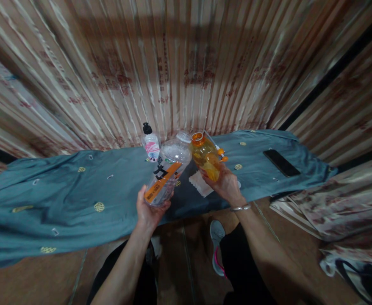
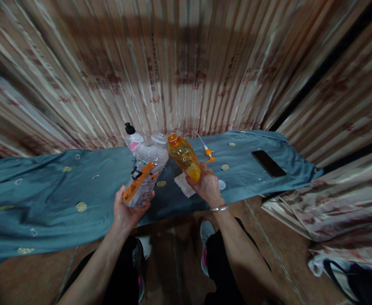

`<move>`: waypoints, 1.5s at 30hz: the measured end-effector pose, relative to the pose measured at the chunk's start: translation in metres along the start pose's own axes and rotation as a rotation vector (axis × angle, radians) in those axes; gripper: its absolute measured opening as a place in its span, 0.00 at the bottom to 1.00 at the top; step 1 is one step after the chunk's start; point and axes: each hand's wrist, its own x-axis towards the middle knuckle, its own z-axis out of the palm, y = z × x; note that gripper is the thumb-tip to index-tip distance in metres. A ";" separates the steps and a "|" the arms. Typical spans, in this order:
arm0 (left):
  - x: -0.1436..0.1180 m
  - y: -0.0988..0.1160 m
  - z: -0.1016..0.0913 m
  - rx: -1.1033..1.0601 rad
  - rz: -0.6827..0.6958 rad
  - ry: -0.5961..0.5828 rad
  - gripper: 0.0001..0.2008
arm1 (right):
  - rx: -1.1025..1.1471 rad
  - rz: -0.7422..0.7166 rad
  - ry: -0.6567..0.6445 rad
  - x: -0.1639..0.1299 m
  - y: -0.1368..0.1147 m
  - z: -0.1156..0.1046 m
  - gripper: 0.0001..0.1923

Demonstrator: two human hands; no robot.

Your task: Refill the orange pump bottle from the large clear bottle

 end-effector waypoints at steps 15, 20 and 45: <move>0.008 0.002 -0.012 0.025 0.119 -0.002 0.20 | 0.006 0.002 0.015 0.001 0.014 0.007 0.32; 0.007 0.003 -0.013 0.031 0.144 0.022 0.19 | -0.003 0.027 -0.013 0.001 0.014 0.007 0.32; 0.010 0.007 -0.019 0.047 0.187 0.030 0.18 | 0.005 -0.001 0.021 0.001 0.019 0.012 0.33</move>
